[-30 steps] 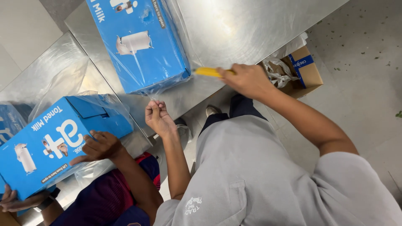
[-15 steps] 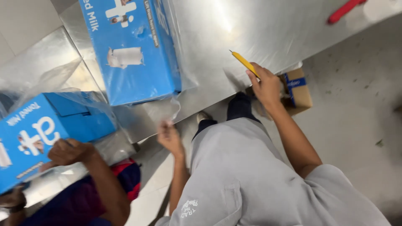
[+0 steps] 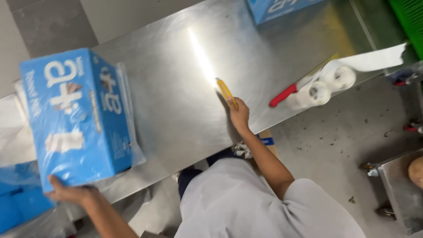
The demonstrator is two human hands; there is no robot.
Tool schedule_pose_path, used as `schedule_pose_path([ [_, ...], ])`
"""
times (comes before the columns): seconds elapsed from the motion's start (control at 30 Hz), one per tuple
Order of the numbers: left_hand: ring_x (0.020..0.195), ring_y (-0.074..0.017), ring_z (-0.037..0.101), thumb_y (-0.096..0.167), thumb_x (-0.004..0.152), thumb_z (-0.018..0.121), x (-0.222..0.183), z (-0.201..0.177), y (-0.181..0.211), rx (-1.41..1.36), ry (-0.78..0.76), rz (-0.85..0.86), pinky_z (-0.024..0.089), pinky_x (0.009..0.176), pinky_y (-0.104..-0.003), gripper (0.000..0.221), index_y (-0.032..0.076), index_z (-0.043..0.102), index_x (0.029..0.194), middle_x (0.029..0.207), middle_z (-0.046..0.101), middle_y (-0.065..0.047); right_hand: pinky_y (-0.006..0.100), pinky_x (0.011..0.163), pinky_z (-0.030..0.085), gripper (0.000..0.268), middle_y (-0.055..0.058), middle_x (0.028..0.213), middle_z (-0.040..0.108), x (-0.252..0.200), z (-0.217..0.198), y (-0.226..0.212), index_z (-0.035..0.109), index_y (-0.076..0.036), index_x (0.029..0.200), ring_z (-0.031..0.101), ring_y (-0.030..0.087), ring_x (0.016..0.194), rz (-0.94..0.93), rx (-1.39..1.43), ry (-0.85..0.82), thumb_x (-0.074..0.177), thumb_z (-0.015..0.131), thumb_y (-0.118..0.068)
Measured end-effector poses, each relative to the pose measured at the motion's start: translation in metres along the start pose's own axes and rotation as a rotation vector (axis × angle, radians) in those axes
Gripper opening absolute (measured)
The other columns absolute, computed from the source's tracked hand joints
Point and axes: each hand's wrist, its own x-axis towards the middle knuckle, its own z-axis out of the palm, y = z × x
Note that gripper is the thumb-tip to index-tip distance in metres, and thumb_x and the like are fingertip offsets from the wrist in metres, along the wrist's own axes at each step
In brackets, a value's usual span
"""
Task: The person organizes milk cartons by removing them from one cardboard box and arranging them inside another cardboard box, then uses a yellow utility knife to cut open additional plastic-wrapped bundles of cartons and continues packing the loose cartons into boxes.
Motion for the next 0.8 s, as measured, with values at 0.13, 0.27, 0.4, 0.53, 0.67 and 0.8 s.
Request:
schedule_pose_path([
  [0.13,0.130,-0.0303,0.063,0.027,0.115,0.068,-0.063,0.015,0.007,0.113,-0.012,0.113,0.054,0.116,-0.047,0.046,-0.002,0.041,0.139,0.144,0.057,-0.021,0.024,0.050,0.047,0.037,0.000,0.076,0.067,0.089,-0.034,0.077,0.073,-0.008,0.104,0.057,0.009,0.056,0.326,0.463,0.073,0.100,0.063,-0.044],
  [0.27,0.127,-0.0266,0.060,0.033,0.118,0.069,-0.128,0.040,0.017,0.321,0.066,0.139,0.051,0.115,-0.044,0.048,-0.005,0.047,0.137,0.143,0.058,-0.021,0.023,0.047,0.044,0.033,0.000,0.074,0.066,0.152,-0.061,0.124,0.069,-0.010,0.104,0.055,0.010,0.054,0.388,0.418,0.130,0.100,0.061,-0.042],
  [0.4,0.144,-0.0392,0.040,0.046,0.110,0.071,-0.170,0.077,0.045,0.855,0.135,0.272,0.036,0.122,-0.053,0.073,-0.008,0.040,0.148,0.154,0.043,-0.030,0.024,0.048,0.046,0.025,-0.002,0.074,0.062,0.188,-0.085,0.160,0.061,-0.015,0.101,0.055,0.008,0.055,0.319,0.598,0.131,0.103,0.059,-0.040],
  [0.53,0.156,-0.0468,0.010,0.049,0.088,0.079,-0.197,0.188,0.102,1.256,-0.517,0.568,0.003,0.124,-0.065,0.092,0.000,0.041,0.155,0.165,0.027,-0.028,0.036,0.081,0.053,0.012,0.008,0.096,0.066,0.268,-0.097,0.228,0.063,-0.004,0.104,0.062,0.023,0.088,-0.163,0.051,0.374,0.104,0.051,-0.007],
  [0.67,0.161,-0.0429,0.016,0.029,0.091,0.080,-0.182,0.188,0.079,1.424,-0.625,0.550,-0.001,0.127,-0.070,0.064,0.012,0.055,0.147,0.168,0.036,-0.017,0.047,0.083,0.050,0.016,0.019,0.101,0.069,0.273,-0.112,0.157,0.064,0.004,0.111,0.065,0.035,0.089,-0.243,-0.191,0.416,0.105,0.051,-0.002],
  [0.8,0.154,-0.0489,0.016,0.019,0.080,0.079,-0.179,0.199,0.099,1.315,-0.639,0.443,-0.001,0.116,-0.075,0.055,0.011,0.061,0.132,0.158,0.038,-0.023,0.049,0.084,0.051,0.020,0.025,0.112,0.059,0.278,-0.121,0.153,0.064,0.007,0.117,0.065,0.041,0.097,-0.170,-0.349,0.473,0.103,0.052,-0.003],
])
